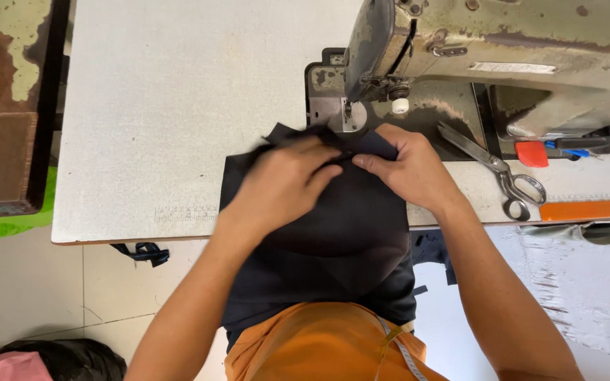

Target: Trimming excess fabric with scissors and aligning garment sections at a sewing machine for assembly.

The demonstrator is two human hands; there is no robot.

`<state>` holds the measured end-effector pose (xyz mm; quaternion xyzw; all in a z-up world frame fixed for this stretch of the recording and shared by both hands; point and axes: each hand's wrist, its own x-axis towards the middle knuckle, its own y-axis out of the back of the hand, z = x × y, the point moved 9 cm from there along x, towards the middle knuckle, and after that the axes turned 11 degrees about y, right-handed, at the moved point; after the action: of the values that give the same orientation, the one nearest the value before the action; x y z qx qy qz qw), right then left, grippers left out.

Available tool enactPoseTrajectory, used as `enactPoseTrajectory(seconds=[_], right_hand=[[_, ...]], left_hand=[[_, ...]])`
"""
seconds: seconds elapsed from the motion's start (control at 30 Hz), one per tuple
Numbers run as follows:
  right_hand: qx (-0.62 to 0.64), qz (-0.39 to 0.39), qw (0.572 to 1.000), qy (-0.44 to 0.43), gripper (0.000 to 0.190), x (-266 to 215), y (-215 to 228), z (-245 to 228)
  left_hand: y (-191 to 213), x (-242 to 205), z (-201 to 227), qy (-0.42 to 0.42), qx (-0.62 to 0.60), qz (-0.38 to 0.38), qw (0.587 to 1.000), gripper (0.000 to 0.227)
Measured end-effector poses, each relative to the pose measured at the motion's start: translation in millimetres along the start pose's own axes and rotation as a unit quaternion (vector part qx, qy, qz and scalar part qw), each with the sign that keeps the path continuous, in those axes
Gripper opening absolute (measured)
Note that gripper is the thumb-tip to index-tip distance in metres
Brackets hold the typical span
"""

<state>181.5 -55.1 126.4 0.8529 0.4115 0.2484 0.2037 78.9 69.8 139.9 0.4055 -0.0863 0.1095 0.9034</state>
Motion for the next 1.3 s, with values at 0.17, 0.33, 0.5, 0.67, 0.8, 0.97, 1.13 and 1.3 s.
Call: enactPoseTrajectory(seconds=[0.17,0.33,0.5,0.67,0.8,0.97,1.13,1.3], right_hand=[[-0.011,0.023,0.999,-0.038,0.008,-5,6,-21],[-0.03,0.029,0.997,-0.059,0.009,-5,9,-45],[-0.066,0.098,0.989,-0.084,0.005,-10,30,-24],[-0.043,0.114,0.986,-0.117,0.006,-22,32,-38],[0.07,0.056,0.983,-0.159,0.014,-81,11,-53],[0.143,-0.069,0.986,-0.049,0.01,-89,-24,-99],[0.048,-0.027,0.982,-0.183,0.036,-16,-62,-28],[0.001,0.071,0.989,-0.131,0.027,13,-60,6]], left_hand=[[67,-11,-26,0.019,0.035,0.059,0.997,0.063],[40,-8,-83,0.201,-0.031,-0.079,0.976,0.101],[34,-2,-79,0.097,-0.102,0.006,0.99,0.014],[50,-36,-60,0.222,-0.168,0.018,0.96,0.01],[70,-104,-38,0.249,-0.093,-0.016,0.964,0.013],[92,-175,-40,0.266,-0.125,-0.139,0.946,0.077],[118,-81,-39,0.156,0.105,0.183,0.965,0.046],[11,-47,-34,0.024,0.088,0.121,0.989,0.016]])
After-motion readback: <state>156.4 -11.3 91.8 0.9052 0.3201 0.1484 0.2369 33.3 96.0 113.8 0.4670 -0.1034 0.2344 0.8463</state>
